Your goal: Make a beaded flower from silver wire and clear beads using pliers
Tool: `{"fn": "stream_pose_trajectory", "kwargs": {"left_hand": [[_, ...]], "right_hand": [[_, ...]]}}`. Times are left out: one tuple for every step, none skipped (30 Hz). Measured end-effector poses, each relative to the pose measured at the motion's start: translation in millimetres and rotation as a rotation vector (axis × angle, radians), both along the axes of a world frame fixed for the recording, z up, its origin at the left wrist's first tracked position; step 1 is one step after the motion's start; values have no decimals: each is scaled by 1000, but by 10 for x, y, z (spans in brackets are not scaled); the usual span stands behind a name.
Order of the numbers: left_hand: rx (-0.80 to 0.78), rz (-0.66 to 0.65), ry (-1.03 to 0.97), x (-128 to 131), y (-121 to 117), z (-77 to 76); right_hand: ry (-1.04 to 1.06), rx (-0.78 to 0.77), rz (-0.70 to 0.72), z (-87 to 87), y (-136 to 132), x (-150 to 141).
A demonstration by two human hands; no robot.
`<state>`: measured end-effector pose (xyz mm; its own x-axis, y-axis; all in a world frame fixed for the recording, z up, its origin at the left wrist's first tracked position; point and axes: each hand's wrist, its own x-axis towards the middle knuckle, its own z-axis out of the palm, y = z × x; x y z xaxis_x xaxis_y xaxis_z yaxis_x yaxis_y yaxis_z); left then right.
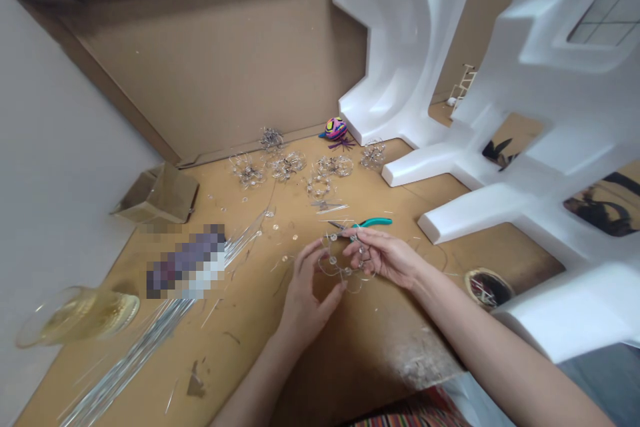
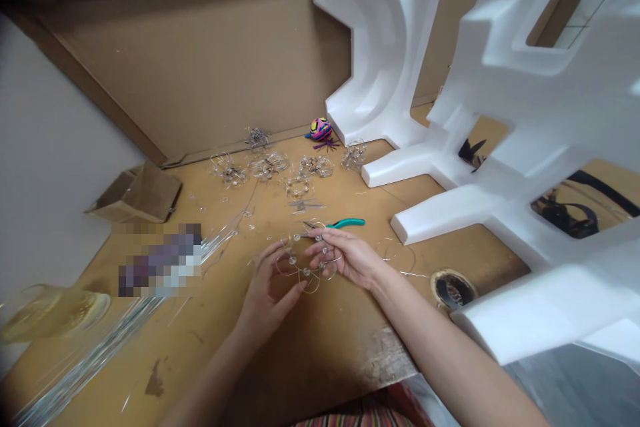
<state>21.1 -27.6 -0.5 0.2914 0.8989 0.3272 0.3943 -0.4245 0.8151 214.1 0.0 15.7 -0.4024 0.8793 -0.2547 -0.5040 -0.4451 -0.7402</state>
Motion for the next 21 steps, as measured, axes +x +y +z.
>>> {"fn": "stream_pose_trajectory", "kwargs": {"left_hand": [[25,14,52,2,4,-14],[31,11,93,3,12,-25],[20,-14,123,3,22,-32],[1,-57,144,2,35,-34],[-18,-102,153,2,48,-33],[-31,-137,150,3,60,-28],[-40,-155,139,4,71,-21],[-41,-153,123,6,80,-13],[-36,-136,104,8,86,-6],[-28,-112,85,10,90,0],[-21,-91,67,10,93,2],[-17,-73,55,9,94,2],[-17,-55,48,7,95,-1],[-21,-37,50,5,96,-6],[-28,-19,56,2,97,-11],[-38,-4,65,0,98,-16],[-45,8,72,-2,100,-21],[-49,18,76,-3,101,-24],[-49,24,77,-2,102,-25],[-53,26,78,-1,102,-25],[-61,26,77,0,102,-23]], "right_hand": [[2,6,22,-3,-12,-8],[3,15,49,-8,-26,-19],[2,27,78,-14,-39,-32],[-4,39,103,-20,-52,-45],[-18,50,117,-24,-63,-59],[-45,62,118,-26,-72,-72],[-85,74,110,-24,-77,-82],[-135,91,94,-19,-79,-90],[-188,111,79,-10,-79,-94],[-240,134,67,0,-77,-95],[-284,159,68,11,-74,-94],[-316,182,80,20,-74,-90],[-331,200,106,27,-76,-87],[-333,216,141,30,-81,-83],[-328,234,183,31,-90,-82],[-324,253,222,28,-102,-82],[-326,272,252,23,-116,-84],[-335,289,270,18,-129,-87],[-346,302,282,11,-142,-92],[-357,312,288,5,-151,-97],[-361,319,292,0,-158,-102]]}}
